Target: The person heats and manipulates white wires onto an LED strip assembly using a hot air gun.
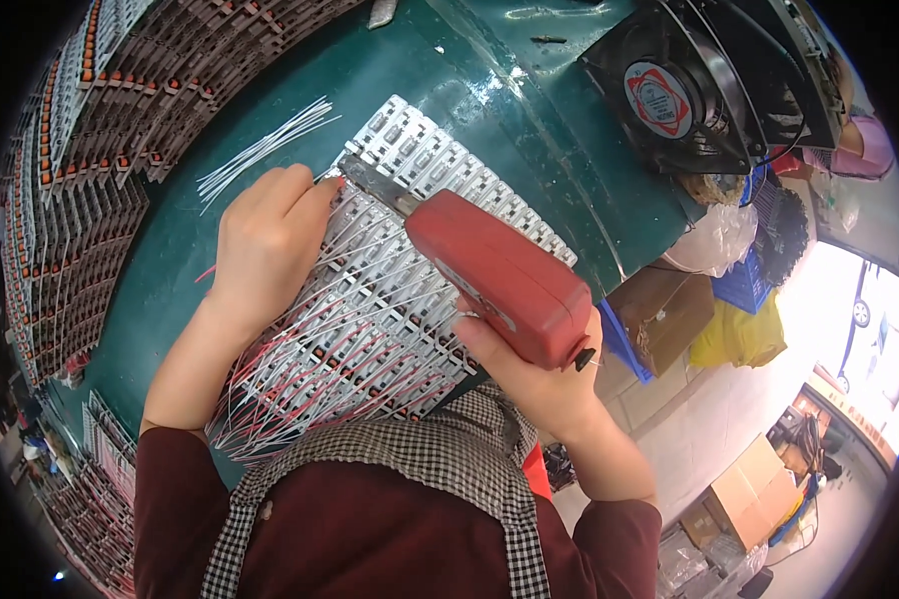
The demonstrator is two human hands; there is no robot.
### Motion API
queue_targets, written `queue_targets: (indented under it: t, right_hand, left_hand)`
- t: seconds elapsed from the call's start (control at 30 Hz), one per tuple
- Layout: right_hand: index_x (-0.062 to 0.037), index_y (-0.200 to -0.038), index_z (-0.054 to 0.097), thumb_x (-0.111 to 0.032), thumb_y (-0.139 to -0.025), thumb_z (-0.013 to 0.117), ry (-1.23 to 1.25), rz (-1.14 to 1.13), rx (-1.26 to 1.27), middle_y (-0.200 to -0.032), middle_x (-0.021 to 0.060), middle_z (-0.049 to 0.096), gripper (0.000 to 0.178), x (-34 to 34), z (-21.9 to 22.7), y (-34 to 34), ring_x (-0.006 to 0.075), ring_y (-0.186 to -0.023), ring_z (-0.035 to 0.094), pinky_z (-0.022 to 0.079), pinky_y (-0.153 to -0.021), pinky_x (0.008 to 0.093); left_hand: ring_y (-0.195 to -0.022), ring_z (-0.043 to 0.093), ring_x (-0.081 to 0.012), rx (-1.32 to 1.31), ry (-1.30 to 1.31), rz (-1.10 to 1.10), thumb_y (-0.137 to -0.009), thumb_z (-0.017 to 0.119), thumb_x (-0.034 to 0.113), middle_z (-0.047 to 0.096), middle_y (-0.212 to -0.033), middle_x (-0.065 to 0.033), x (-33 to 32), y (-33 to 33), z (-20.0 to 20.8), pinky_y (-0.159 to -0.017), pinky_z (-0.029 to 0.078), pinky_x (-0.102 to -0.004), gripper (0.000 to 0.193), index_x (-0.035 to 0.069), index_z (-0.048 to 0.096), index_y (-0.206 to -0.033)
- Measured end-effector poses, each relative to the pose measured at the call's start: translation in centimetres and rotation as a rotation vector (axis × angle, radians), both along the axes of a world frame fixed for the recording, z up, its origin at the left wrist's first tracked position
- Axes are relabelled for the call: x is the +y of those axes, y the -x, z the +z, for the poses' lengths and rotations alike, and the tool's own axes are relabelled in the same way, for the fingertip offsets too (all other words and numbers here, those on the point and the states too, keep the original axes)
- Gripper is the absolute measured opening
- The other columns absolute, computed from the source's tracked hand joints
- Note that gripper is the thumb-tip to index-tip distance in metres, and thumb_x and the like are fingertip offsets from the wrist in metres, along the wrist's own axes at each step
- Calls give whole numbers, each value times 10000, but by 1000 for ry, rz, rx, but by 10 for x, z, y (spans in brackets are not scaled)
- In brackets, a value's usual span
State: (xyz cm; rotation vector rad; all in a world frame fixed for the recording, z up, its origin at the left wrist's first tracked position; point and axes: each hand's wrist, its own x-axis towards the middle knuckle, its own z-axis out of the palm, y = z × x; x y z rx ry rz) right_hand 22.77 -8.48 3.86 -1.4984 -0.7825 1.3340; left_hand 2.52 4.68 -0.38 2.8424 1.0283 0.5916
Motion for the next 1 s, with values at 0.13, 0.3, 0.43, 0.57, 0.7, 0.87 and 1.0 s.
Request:
queue_targets:
  t: [0.13,0.3,0.43,0.57,0.7,0.87,1.0]
  right_hand:
    - [8,-1047,599,-24,-745,714,22,66,-97,-1001,61,633,325,-1,0,-1,111,-844,601,471,-786,246]
    - [21,-1126,572,-21,-729,722,-31,96,-193,-1190,122,560,426,1,0,1,164,-1020,563,430,-873,278]
    - [29,-1157,557,-17,-717,728,-21,59,-159,-1296,163,491,474,2,3,4,218,-1148,507,394,-937,311]
    - [25,-1199,482,-17,-779,633,-217,181,-290,-1010,99,594,448,-7,-15,-9,122,-804,552,458,-713,247]
    - [36,-1256,413,-38,-795,606,-115,217,-290,-1067,142,588,505,-13,-12,-14,81,-664,485,422,-582,217]
    - [42,-1267,392,-50,-801,605,-96,170,-201,-1077,162,583,520,-15,-6,-9,75,-636,472,412,-548,206]
    - [36,-1179,535,-33,-704,737,93,52,-69,-1273,157,510,521,-15,-1,-8,216,-1112,534,410,-923,308]
  left_hand:
    - [-657,524,-197,11,-18,-2,-703,603,38,463,-699,-60,-1,-1,0,-540,450,-309,105,34,510,-656]
    - [-664,520,-194,22,-25,-7,-698,602,38,461,-700,-59,0,-2,1,-542,448,-305,101,35,510,-655]
    - [-665,517,-191,33,-28,-2,-694,599,37,457,-699,-58,-1,-2,2,-543,447,-304,99,37,509,-654]
    - [-663,515,-190,46,-24,-9,-697,597,34,455,-698,-58,-2,-3,2,-541,444,-302,101,38,506,-653]
    - [-664,515,-188,55,-42,0,-703,598,36,457,-701,-57,-3,-4,2,-544,441,-302,98,39,509,-663]
    - [-666,515,-186,46,-44,37,-717,600,37,461,-713,-57,-6,-2,0,-546,439,-302,67,25,535,-703]
    - [-664,510,-189,-57,-53,3,-718,609,38,458,-730,-58,-5,-2,-1,-538,437,-302,63,7,562,-746]
